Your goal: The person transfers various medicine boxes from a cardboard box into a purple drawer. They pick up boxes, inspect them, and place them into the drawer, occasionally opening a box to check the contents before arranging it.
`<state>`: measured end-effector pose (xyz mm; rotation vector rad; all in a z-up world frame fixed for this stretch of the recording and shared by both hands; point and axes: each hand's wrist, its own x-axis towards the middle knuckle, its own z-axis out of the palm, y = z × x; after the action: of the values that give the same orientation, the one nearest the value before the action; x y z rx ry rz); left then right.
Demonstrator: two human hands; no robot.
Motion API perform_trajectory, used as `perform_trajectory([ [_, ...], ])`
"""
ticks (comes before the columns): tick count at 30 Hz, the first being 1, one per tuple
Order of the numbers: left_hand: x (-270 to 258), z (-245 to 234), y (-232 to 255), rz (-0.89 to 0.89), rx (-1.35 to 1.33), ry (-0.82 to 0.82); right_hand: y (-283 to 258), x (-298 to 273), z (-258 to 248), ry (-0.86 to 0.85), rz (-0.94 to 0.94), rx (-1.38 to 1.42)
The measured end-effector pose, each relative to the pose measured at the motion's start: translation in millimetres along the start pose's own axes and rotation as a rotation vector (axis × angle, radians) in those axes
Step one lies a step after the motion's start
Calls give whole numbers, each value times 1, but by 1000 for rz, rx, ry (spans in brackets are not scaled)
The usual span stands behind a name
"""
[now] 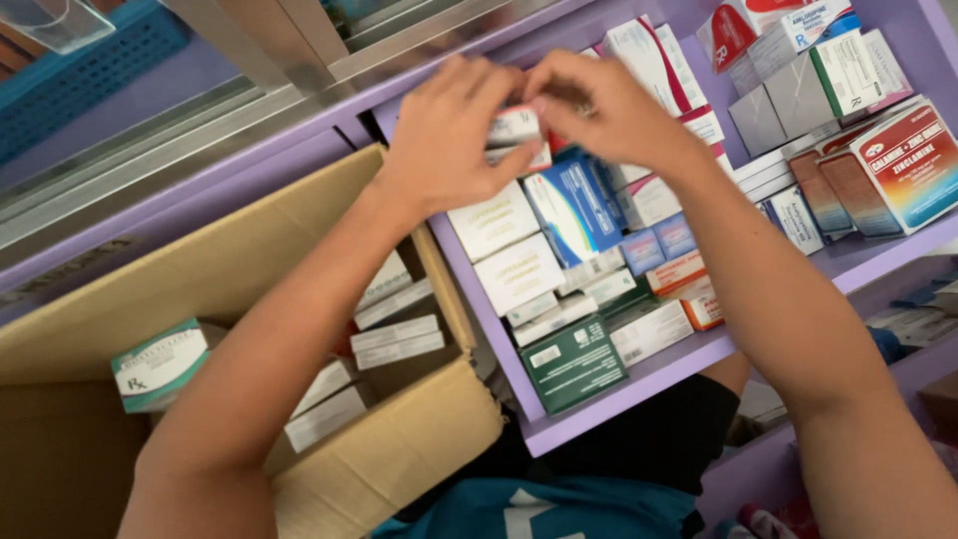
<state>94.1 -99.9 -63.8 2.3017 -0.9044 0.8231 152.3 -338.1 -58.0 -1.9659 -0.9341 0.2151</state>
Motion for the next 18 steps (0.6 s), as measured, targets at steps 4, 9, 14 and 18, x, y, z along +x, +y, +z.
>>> perform_trajectory([
  [4, 2, 4, 5, -131, 2, -323, 9, -10, -22, 127, 30, -503],
  [9, 11, -4, 14, -181, 49, -510, 44, -16, -11, 19, 154, -882],
  [14, -4, 16, 0, -55, 48, -350, 43, -9, -4, -26, 212, -811],
  [18, 6, 5, 8, -195, -78, -426, 32, -8, -2, -38, 406, -561],
])
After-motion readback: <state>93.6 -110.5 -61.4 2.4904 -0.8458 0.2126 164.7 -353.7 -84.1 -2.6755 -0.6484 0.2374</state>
